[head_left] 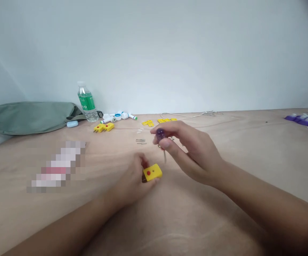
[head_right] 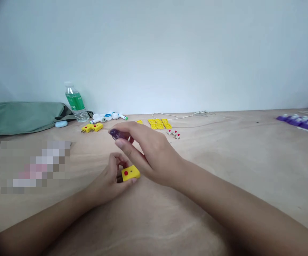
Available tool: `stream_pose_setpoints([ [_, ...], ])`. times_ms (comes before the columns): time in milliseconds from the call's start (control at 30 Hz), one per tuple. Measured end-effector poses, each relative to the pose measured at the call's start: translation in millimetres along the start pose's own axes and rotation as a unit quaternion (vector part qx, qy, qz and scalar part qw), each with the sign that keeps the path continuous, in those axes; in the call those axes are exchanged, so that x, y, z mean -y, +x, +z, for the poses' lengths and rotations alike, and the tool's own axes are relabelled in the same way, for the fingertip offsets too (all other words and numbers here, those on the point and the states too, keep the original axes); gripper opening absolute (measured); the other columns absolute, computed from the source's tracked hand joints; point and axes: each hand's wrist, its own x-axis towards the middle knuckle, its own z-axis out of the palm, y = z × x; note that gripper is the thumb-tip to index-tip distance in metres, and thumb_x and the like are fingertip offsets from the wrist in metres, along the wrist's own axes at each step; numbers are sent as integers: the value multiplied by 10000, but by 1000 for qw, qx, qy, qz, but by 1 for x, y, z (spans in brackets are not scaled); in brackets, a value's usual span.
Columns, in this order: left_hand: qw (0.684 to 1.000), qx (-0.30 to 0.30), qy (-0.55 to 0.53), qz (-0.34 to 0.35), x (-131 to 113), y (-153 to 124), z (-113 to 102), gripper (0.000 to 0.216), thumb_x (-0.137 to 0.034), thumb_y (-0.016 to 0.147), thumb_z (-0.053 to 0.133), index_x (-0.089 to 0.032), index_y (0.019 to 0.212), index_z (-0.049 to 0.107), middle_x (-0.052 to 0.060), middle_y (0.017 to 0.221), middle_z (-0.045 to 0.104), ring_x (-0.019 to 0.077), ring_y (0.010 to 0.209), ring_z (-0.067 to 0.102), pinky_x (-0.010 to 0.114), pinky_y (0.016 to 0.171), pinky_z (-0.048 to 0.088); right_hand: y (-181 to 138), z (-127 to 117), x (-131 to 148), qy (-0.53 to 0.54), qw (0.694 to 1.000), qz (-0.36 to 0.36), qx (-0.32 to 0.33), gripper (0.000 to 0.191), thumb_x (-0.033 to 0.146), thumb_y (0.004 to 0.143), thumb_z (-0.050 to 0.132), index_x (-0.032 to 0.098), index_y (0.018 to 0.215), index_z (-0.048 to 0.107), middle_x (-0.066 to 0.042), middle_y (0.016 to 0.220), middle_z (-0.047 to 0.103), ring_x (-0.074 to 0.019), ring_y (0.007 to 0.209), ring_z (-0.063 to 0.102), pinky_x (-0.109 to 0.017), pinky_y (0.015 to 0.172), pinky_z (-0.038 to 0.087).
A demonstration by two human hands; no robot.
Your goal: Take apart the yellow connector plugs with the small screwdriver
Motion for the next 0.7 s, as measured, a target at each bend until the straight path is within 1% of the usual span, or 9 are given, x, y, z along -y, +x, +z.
stream_pose_setpoints([
  [67,999,32,-5,-9,-2,0,-2,341,-261,738,628,-227,933,351,15,901,493,152,749,541,291,629,470,-4,5,-1,36,999,35,-14,167,234,926,398,230,1082,458,-18,846,612,-128,747,590,-273,674,478],
  [133,999,45,0,-19,0,3,-5,327,-247,721,634,-228,923,378,13,886,502,164,754,536,298,629,462,-11,14,-10,62,996,63,-16,167,239,925,397,220,1086,432,-11,800,600,-115,681,578,-262,621,475],
  [267,997,74,23,-25,1,8,-8,261,-231,715,618,-231,881,416,18,876,527,183,761,524,303,623,447,-26,36,-38,103,989,105,-23,153,258,917,406,210,1063,405,-24,824,563,-106,654,554,-258,589,472],
  [367,996,86,28,-18,-1,8,-9,248,-246,706,618,-230,892,454,27,880,542,206,792,522,319,648,447,-35,46,-51,147,981,126,-32,134,270,916,408,221,1039,389,-28,844,542,-108,647,545,-261,568,472],
  [500,995,96,26,-11,-4,11,-12,249,-226,693,616,-233,909,492,29,916,563,221,839,521,349,720,443,-39,48,-54,194,971,135,-37,146,240,904,433,234,1042,386,-27,847,532,-101,603,534,-255,533,472],
  [600,994,101,37,-11,-4,12,-13,232,-232,698,620,-232,897,501,29,911,571,227,847,521,372,750,435,-39,46,-51,193,972,130,-35,160,213,890,456,245,1036,401,-21,837,541,-104,599,546,-260,535,480],
  [700,995,98,36,-2,-3,12,-12,263,-235,701,623,-236,942,515,32,940,581,236,875,529,382,765,442,-37,45,-46,187,973,128,-45,211,201,865,503,265,1048,418,0,790,565,-104,585,564,-257,538,497],
])
